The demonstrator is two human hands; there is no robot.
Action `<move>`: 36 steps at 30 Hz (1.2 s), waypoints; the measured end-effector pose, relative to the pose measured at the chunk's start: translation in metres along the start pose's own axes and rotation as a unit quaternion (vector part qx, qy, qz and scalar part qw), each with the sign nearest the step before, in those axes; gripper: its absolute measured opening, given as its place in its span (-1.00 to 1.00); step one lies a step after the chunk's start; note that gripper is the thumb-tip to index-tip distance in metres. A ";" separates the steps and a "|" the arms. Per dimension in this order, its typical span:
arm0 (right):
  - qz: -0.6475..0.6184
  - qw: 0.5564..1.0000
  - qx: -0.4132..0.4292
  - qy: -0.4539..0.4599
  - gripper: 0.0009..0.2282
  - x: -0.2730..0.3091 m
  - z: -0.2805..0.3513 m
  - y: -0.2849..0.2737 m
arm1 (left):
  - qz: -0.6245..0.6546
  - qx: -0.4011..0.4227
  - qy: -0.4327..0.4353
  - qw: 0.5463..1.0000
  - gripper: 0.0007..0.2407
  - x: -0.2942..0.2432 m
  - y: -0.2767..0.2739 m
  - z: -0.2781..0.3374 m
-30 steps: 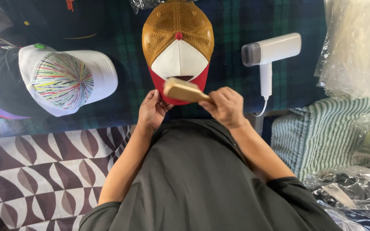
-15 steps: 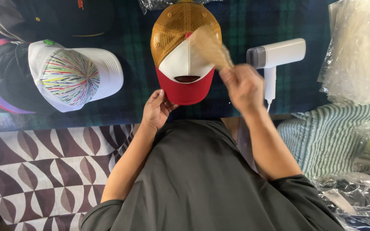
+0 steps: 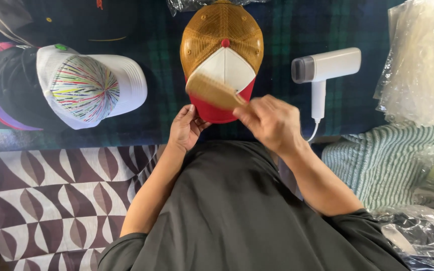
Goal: The person removes a red and white cap from a plastic bag and places the bag aside. They then use a wooden brush to clean the cap's surface, brim, and interior.
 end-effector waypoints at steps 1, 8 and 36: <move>0.002 1.000 0.002 0.001 -0.64 -0.006 0.000 0.001 | 0.002 0.001 -0.002 1.000 -0.91 0.004 0.000 -0.003; 0.046 0.994 -0.001 -0.098 -0.68 0.008 -0.003 0.041 | 0.006 0.001 -0.007 1.000 -0.92 0.002 -0.008 -0.003; 0.023 0.986 -0.105 0.129 -0.72 -0.175 0.153 0.075 | -0.007 -0.018 -0.012 1.000 -0.93 0.007 -0.011 -0.004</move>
Point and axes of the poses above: each hand's wrist, its own z-axis away from the middle knuckle, its own y-axis out of the palm, x = y × z, the point moved 1 cm from there along -z, towards the middle knuckle, and after that the axes turned 12 degrees about x, right-handed, at the moved point
